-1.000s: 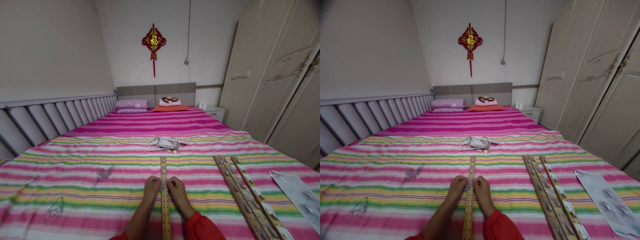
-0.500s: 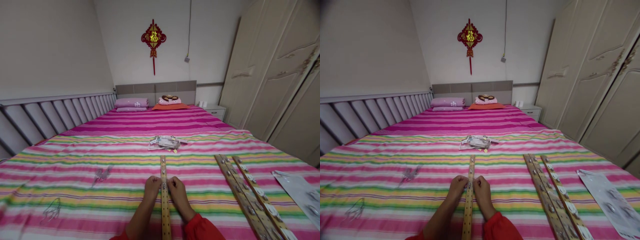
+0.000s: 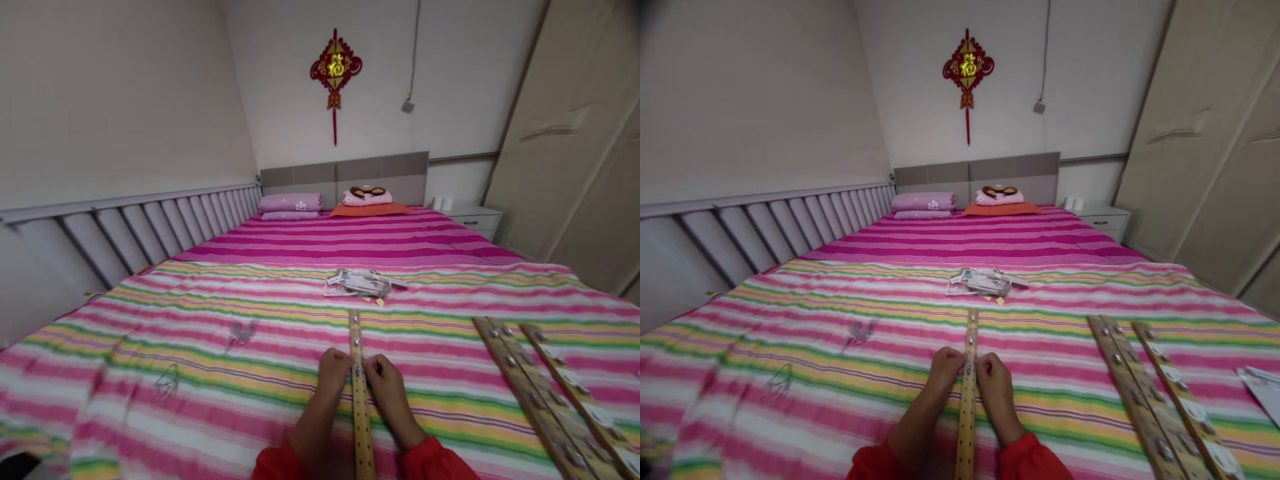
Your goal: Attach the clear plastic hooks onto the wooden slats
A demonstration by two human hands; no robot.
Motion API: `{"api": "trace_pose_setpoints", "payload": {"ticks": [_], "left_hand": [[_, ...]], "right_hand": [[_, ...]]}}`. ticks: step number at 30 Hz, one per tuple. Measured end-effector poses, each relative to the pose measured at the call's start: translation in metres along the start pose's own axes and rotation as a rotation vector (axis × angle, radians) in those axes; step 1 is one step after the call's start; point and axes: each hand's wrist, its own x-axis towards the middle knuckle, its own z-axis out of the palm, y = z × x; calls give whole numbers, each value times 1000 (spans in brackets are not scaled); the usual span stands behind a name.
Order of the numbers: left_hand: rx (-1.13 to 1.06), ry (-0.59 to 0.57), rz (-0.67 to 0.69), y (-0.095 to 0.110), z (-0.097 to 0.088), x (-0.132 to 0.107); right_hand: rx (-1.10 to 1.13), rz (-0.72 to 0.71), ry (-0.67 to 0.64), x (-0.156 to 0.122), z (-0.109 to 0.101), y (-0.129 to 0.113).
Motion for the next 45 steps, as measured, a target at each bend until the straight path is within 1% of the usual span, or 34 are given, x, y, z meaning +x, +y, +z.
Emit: {"api": "trace_pose_setpoints", "payload": {"ticks": [5,9,11,13,14,15,16,18,19,20,21,23,24,26,27,29,31,33,37,40,43,45], "left_hand": [[-15,29,-27,1,1,-2],[-48,-1,-42,5,3,-8],[-69,-46,-42,8,-1,-13],[-104,-96,-25,11,-15,-17],[-120,-104,0,12,-27,-18],[-141,-84,50,14,-42,-18],[-141,-35,126,15,-60,-17],[-85,212,298,15,-104,-11],[-35,334,340,14,-127,-7],[13,450,361,13,-151,-2],[72,537,372,10,-173,3],[214,659,352,3,-210,13],[281,691,339,-1,-223,17],[395,722,307,-9,-242,24],[432,720,286,-11,-246,26],[465,708,219,-14,-250,29],[462,700,147,-15,-249,31],[446,710,102,-14,-247,31],[393,757,99,-14,-248,28],[315,798,119,-16,-250,22],[204,799,149,-19,-247,8],[31,771,159,-20,-239,-8]], "right_hand": [[52,-6,-50,0,-1,6],[129,-10,-74,-1,-1,9],[157,-12,-57,-4,-1,9],[157,-26,-29,-8,-2,7],[144,-39,-11,-10,-3,6],[120,-57,8,-13,-3,4],[90,-82,25,-15,-4,3],[13,-148,66,-19,-5,1],[-31,-183,85,-20,-5,0],[-73,-215,103,-20,-6,-1],[-111,-243,118,-21,-6,-2],[-165,-284,138,-20,-6,-4],[-180,-298,145,-20,-6,-5],[-195,-315,151,-20,-6,-6],[-199,-317,151,-20,-6,-6],[-203,-316,147,-21,-7,-7],[-206,-314,143,-21,-7,-7],[-211,-310,144,-22,-8,-8],[-216,-305,147,-23,-7,-10],[-209,-307,158,-22,-7,-10],[-198,-303,166,-23,-8,-10],[-195,-305,167,-23,-8,-10]]}}
